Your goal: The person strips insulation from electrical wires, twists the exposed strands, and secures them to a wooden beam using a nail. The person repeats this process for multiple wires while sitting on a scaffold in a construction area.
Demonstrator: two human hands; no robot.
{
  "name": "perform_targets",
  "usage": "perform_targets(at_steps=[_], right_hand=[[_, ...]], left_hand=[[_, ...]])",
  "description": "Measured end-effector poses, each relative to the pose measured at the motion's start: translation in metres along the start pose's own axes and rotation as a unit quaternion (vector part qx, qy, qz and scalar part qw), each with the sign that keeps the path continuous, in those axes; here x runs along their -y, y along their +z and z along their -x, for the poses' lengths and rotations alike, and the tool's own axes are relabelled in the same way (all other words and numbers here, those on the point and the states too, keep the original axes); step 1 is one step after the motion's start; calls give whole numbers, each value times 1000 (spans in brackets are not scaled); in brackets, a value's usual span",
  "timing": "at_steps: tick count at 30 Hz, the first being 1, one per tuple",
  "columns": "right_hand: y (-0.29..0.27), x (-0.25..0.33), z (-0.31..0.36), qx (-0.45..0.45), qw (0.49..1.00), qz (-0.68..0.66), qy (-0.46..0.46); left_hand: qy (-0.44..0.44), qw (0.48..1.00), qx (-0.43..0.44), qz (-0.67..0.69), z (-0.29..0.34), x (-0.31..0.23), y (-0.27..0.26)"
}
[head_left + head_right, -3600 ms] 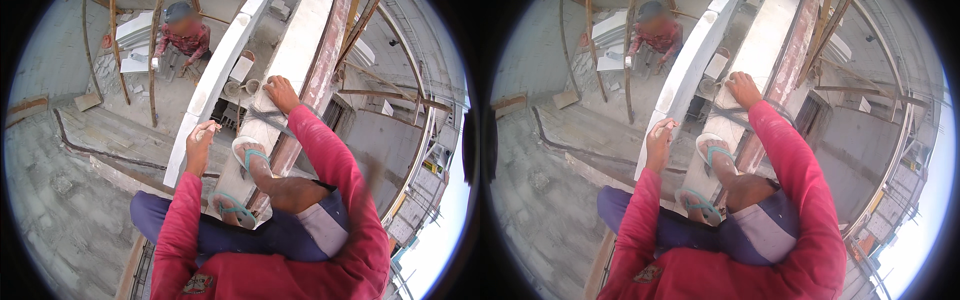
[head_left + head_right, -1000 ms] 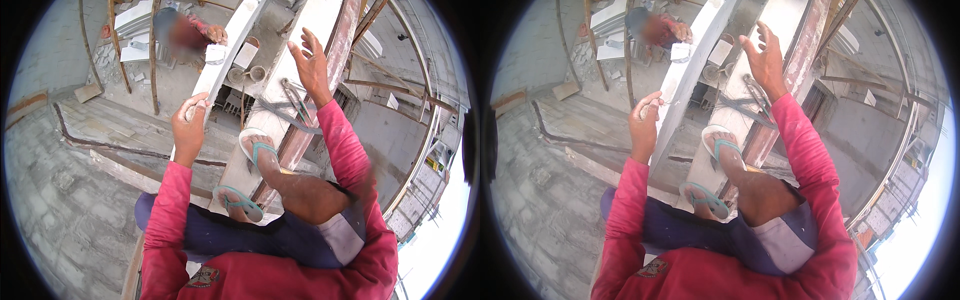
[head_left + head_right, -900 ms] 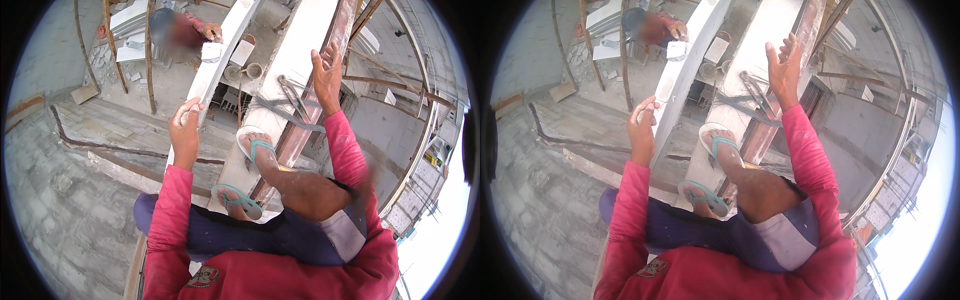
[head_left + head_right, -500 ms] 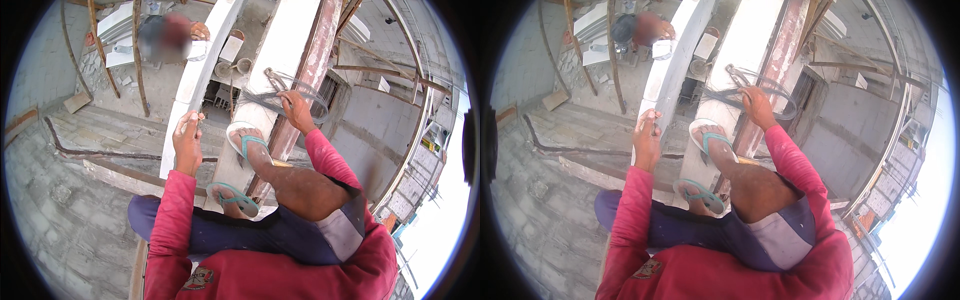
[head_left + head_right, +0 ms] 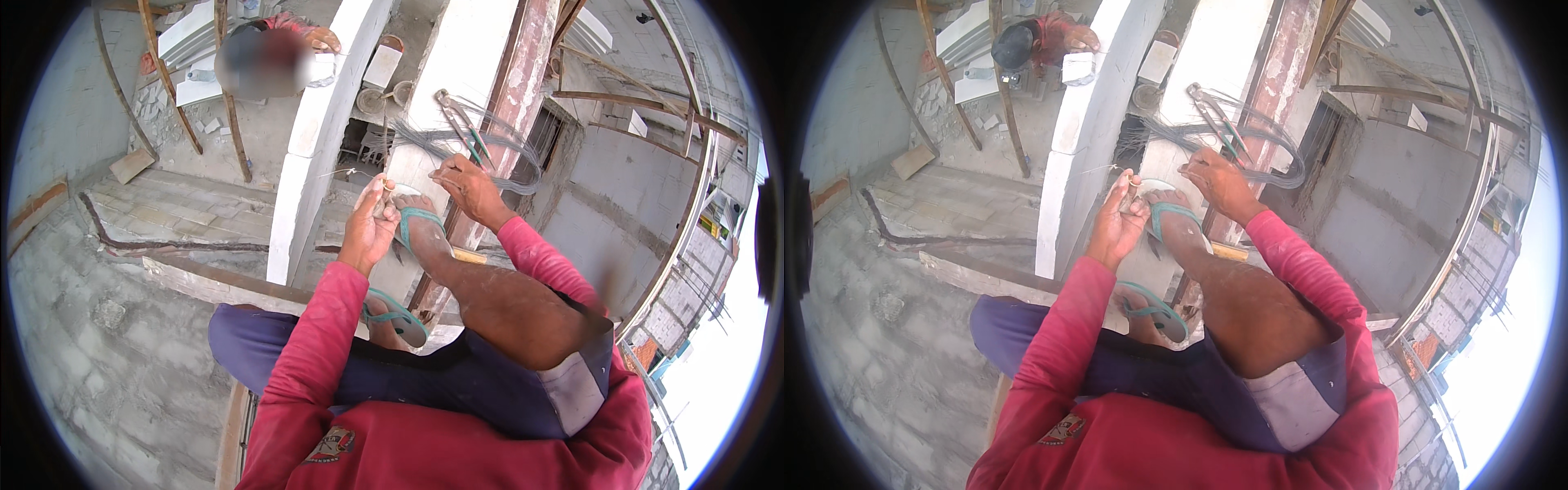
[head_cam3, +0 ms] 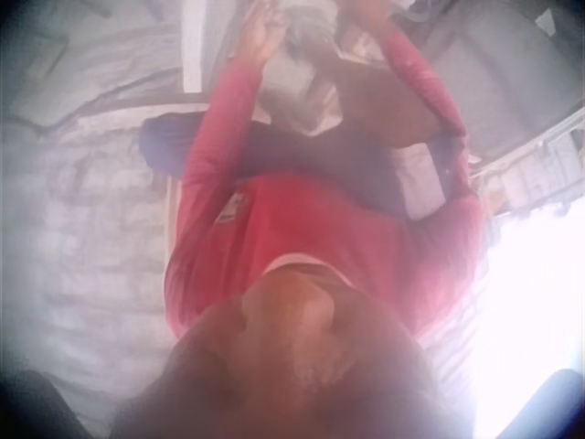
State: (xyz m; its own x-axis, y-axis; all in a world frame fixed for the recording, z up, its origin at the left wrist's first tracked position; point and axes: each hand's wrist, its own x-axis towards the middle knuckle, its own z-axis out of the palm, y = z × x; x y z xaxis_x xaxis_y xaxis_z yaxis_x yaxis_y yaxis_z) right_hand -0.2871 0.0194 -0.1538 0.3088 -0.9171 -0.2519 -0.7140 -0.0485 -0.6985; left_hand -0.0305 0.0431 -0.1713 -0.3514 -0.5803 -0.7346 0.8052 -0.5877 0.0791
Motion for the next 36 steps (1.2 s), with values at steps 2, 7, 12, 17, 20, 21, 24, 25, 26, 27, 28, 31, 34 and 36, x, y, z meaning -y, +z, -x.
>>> perform_targets(at_steps=[2, 7, 12, 17, 20, 21, 24, 25, 26, 27, 28, 31, 34, 36], right_hand=[[4, 4, 4, -20, 1000, -20, -1], [4, 9, 7, -47, 999, -15, 13], [3, 12, 13, -70, 996, -36, 50], [3, 11, 18, -75, 994, -57, 47], [2, 12, 19, -71, 994, -59, 57], [2, 13, 20, -71, 994, -60, 55], [1, 15, 19, -67, 993, -60, 71], [1, 16, 19, -61, 993, -55, 80], [0, 16, 18, -61, 993, -52, 85], [-1, 16, 18, -63, 993, -52, 82], [-1, 16, 17, -61, 993, -49, 88], [-3, 14, 17, -50, 994, -45, 89], [-3, 12, 19, -35, 994, -37, 93], [-2, 11, 21, -44, 995, -38, 81]], left_hand=[[-18, 1000, -6, -23, -7, 10, -3], [-33, 996, -28, -76, -20, 27, 4], [-30, 986, -63, -153, -28, 36, 19], [-16, 982, -68, -177, -29, 49, 27], [-14, 979, -69, -191, -30, 53, 28], [-15, 979, -70, -188, -30, 54, 28], [-4, 970, -75, -232, -30, 57, 30], [31, 960, -58, -271, -30, 58, 31], [54, 951, -54, -300, -30, 59, 32], [67, 941, -57, -326, -30, 59, 34], [91, 925, -45, -365, -30, 58, 35], [121, 884, -35, -450, -29, 56, 38], [129, 857, -31, -497, -27, 54, 40], [140, 838, -21, -527, -25, 55, 42]])
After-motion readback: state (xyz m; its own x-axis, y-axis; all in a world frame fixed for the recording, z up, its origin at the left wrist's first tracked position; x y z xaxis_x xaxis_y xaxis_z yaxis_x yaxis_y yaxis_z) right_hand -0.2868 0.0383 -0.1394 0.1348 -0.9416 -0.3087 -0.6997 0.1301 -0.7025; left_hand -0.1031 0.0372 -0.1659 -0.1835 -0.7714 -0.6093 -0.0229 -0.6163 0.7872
